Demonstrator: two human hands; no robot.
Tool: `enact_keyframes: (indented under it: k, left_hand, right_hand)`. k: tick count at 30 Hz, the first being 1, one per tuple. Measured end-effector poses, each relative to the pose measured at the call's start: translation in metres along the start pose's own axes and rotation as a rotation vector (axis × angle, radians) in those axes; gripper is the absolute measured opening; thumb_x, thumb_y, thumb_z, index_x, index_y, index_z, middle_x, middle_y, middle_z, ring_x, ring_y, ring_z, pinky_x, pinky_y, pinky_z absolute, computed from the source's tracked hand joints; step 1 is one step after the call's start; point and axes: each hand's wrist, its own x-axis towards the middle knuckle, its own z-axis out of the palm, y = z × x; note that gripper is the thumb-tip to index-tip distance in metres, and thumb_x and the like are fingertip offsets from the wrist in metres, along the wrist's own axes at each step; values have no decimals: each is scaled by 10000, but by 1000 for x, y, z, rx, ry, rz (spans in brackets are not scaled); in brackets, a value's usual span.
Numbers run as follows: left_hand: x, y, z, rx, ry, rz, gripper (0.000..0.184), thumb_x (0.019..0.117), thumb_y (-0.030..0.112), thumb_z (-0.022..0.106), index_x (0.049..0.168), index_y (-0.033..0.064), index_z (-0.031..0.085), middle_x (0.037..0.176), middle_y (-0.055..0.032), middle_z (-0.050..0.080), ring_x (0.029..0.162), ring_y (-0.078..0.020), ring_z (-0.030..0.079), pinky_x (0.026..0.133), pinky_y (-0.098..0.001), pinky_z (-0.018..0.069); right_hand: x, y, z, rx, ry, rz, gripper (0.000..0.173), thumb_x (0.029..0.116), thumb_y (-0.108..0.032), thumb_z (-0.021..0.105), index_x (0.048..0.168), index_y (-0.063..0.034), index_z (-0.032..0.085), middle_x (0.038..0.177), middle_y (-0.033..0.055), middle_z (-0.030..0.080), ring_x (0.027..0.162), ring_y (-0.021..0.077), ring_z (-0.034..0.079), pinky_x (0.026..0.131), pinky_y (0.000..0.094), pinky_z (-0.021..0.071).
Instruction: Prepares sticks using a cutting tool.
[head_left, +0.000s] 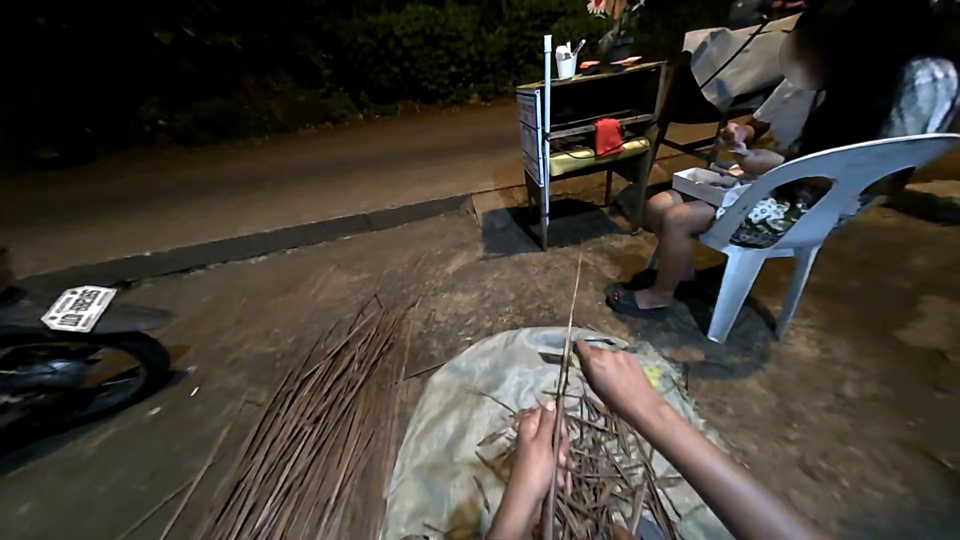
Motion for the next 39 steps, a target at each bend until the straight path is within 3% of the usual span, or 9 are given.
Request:
enact_keyframes:
  k: [5,13,21,28,31,36,39]
  left_hand:
    - [-1,-10,11,24,-62,-18,401,1140,218,272,861,72,522,558,57,479,443,-20,485,424,-152,408]
    - [2,-7,15,16,-58,-46,389,1140,222,284,870,70,520,554,61,456,443,-25,479,442,-159,433]
    - [-12,-12,15,49,-206,-21,405,1129,189,259,825,98,511,539,78,466,435,-5,460,445,-148,413]
    - [-14,-9,11,11,-233,-5,421,1124,190,250,807,113,516,540,84,472,440,-3,466,446,-148,417]
    - [-9,-7,3,-4,-180,-5,433,1131,200,242,819,102,526,541,79,483,439,-5,472,441,-148,420]
    - [6,1,-19,-43,43,23,425,1140,198,240,842,78,519,537,69,470,421,-1,454,414,-133,395]
    - [5,10,-27,-110,226,-3,330,1131,142,318,893,43,524,513,50,462,401,-12,455,402,-141,394]
  right_hand:
    - [11,25,-14,-41,-40,124,294,1079,-103,412,1277,19,591,1055,276,705,1012,481,691,843,610,524]
    - [15,33,-11,-60,10,146,295,1073,-87,411,1284,20,586,1024,272,710,978,477,702,813,599,529]
    - [22,84,-30,97,38,405,323,1071,-144,471,1343,-8,579,1158,298,679,1096,506,655,883,645,506]
    - [18,105,-48,158,171,526,300,1065,-119,483,1300,32,593,1161,323,665,1099,523,645,879,671,491]
    - [15,86,-49,211,117,398,309,1036,-107,541,1304,33,606,1141,332,666,1082,533,642,884,682,488]
    - [-4,-11,-27,221,-204,5,301,1039,-152,540,1285,-3,626,1084,289,686,1047,485,664,885,645,503]
    - [-24,-52,-15,183,-316,-190,273,1044,-146,520,1239,13,627,1033,279,695,1013,481,676,853,633,508]
